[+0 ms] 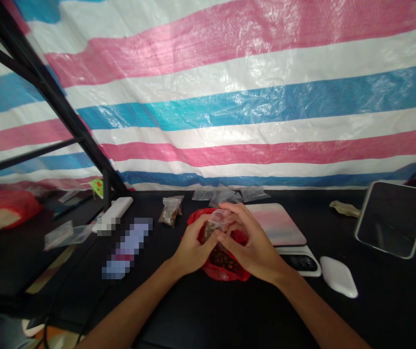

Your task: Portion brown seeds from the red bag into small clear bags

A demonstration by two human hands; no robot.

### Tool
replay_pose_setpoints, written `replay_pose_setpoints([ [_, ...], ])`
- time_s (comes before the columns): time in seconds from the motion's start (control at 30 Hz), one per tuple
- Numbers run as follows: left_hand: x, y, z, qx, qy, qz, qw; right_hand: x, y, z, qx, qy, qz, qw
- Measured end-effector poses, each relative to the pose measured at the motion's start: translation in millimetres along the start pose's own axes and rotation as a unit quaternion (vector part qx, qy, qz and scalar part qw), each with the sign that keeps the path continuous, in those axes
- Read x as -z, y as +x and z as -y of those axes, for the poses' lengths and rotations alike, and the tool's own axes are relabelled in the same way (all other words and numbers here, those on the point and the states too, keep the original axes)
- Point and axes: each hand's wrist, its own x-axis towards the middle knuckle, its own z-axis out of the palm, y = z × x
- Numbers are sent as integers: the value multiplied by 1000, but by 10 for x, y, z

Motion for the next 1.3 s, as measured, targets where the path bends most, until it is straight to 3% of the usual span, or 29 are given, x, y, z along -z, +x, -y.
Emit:
replay_pose_setpoints([
  [0.07,22,21,5,17,-25,-1,1000,-1,2,12,-12,30,2,999],
  [0.27,77,22,-42,12,-28,8,1000,22,69,-4,5,14,-86,996],
  [0.6,-4,60,52,60,-85,-26,994,8,16,-78,0,-89,-7,996],
  [1.3,-37,20,42,51,-81,-1,995,-27,16,-71,-2,-59,-19,998],
])
